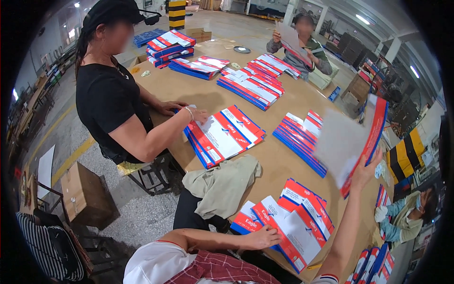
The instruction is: Applying glue to the flaps of cardboard envelopes using a brush.
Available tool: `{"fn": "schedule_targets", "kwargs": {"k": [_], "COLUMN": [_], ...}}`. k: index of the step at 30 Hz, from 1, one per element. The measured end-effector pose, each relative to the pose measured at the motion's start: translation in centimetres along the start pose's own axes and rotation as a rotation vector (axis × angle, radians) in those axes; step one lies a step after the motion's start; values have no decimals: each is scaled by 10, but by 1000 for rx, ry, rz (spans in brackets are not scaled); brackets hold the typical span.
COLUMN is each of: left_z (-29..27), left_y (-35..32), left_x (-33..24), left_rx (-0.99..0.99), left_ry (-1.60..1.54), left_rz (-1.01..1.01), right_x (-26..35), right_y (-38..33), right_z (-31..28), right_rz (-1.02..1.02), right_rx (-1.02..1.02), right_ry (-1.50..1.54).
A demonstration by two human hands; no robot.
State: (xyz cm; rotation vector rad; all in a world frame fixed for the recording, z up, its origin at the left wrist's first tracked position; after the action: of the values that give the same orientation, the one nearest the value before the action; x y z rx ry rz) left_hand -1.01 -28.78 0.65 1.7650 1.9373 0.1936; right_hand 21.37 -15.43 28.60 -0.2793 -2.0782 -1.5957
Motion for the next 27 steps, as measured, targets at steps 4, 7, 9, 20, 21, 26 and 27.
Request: {"fn": "schedule_targets", "kwargs": {"k": [4,7,9,20,21,26,27], "left_z": [5,9,12,12,19,15,11], "left_y": [2,0,2,2,4,-1,0], "left_x": [-3,-2,-4,-2,-2,-1,-2], "left_rx": [38,40,25,-8,49,-13,-12], "left_ry": [-44,-46,-47,-19,-30,13,17], "left_rz": [12,-7,-5,3,12,13,18], "right_x": [-29,-47,-81,-90,-90,-99,-116], "right_y": [13,-29,-66,-173,-180,-239,-259], "right_z": [59,132,171,145,113,-55,-88], "right_rz": [-330,-525,-524,-209,-181,327,451], "right_rx": [116,222,361,792,791,813,813], "right_ry": [-218,-380,-473,-210,-261,-315,-397]}}
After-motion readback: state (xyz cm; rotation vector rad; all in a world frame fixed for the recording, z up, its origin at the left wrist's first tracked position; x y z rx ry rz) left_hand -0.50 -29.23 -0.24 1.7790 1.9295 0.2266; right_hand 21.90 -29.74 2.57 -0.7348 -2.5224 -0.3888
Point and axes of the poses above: each hand's wrist, its own y-axis towards the middle knuckle, its own z-axis out of the palm, x = y × z, the point moved 10 cm from there along y, towards the middle knuckle
